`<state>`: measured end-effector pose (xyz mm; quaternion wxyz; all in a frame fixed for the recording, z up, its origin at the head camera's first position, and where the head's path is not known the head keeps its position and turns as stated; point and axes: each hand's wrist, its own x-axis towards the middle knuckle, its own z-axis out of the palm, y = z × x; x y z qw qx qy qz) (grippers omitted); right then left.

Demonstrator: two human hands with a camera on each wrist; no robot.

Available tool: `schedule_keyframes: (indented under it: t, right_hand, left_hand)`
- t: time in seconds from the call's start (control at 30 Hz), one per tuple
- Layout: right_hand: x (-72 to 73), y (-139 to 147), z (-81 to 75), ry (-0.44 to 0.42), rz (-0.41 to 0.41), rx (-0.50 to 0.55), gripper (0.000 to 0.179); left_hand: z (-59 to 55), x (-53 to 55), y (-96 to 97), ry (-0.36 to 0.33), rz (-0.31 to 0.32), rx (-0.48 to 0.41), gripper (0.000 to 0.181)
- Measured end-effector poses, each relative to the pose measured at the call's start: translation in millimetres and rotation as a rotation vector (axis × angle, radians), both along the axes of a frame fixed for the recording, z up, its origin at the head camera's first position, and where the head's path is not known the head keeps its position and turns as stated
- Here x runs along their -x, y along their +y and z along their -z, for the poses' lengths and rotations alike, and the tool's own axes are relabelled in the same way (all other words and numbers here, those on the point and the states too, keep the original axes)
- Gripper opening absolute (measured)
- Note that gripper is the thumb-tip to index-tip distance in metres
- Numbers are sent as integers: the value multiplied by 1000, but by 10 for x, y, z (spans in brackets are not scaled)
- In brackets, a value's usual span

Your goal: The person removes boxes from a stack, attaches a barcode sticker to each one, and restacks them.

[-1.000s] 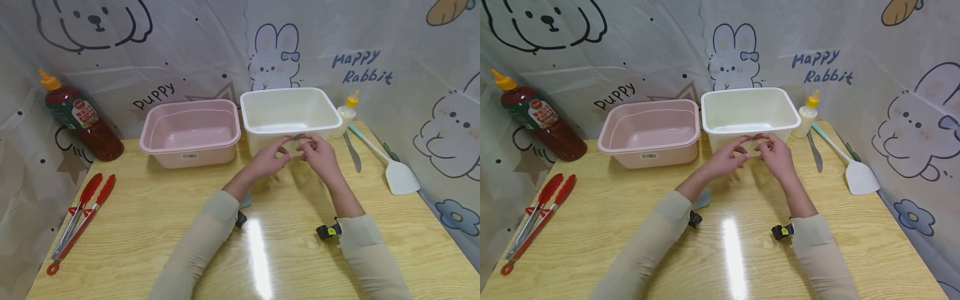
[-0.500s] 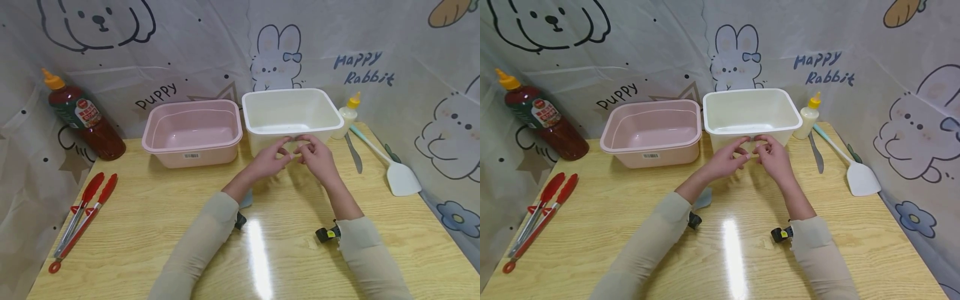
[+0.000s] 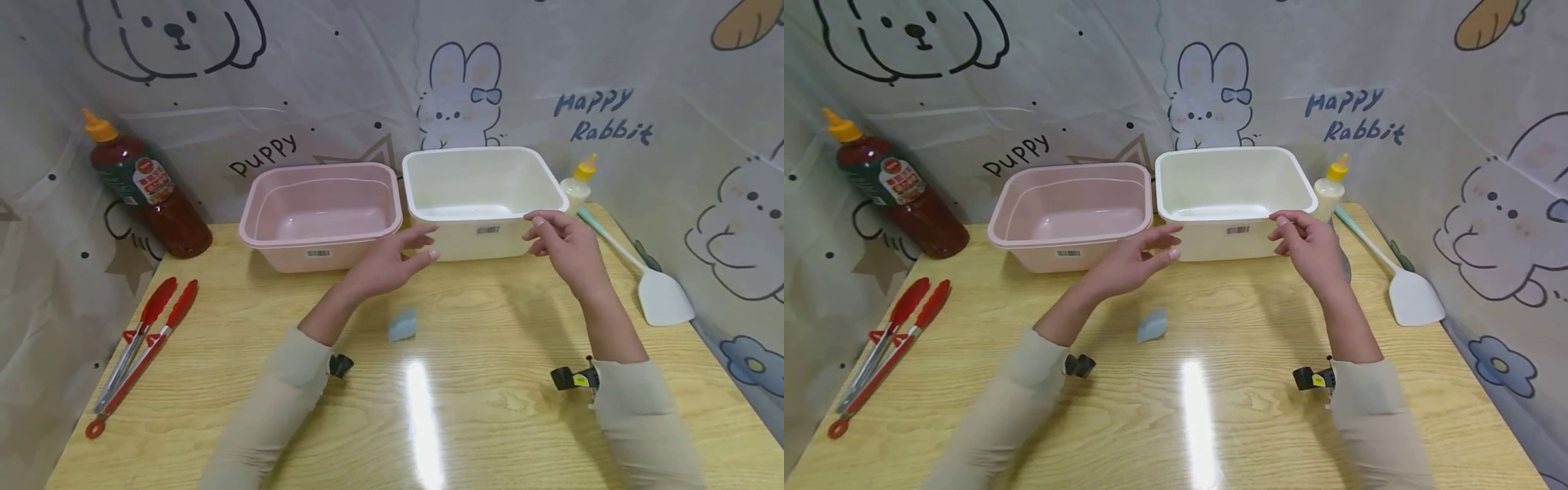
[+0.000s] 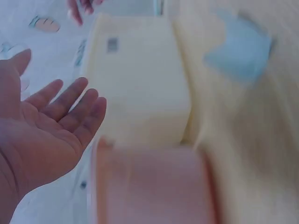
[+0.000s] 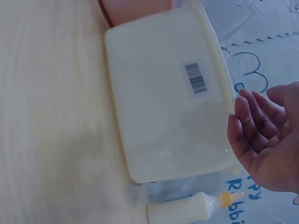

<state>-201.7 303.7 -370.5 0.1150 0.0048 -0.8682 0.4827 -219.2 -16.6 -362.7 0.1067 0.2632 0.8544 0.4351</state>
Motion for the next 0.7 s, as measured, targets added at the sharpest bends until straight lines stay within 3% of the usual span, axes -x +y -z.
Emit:
schedule_keyframes:
  t: [0.23,0.43,0.53,0.7]
  right_hand:
    - [80,161,-219,62,123,-6,42]
    - [211,279,-334,94,269,-89,47]
    - [283,317,-350,77,276,-192,52]
    - [381,344,-329,-35,133,-344,62]
  left_hand:
    - [-229,3,-702,95,-212,-22,62]
    - [-252,97,-1375,198,-396,54,76]
    - [-243,150,-1651,159,-493,113,87]
    - [-160,237,-2033,39,-613,168,101]
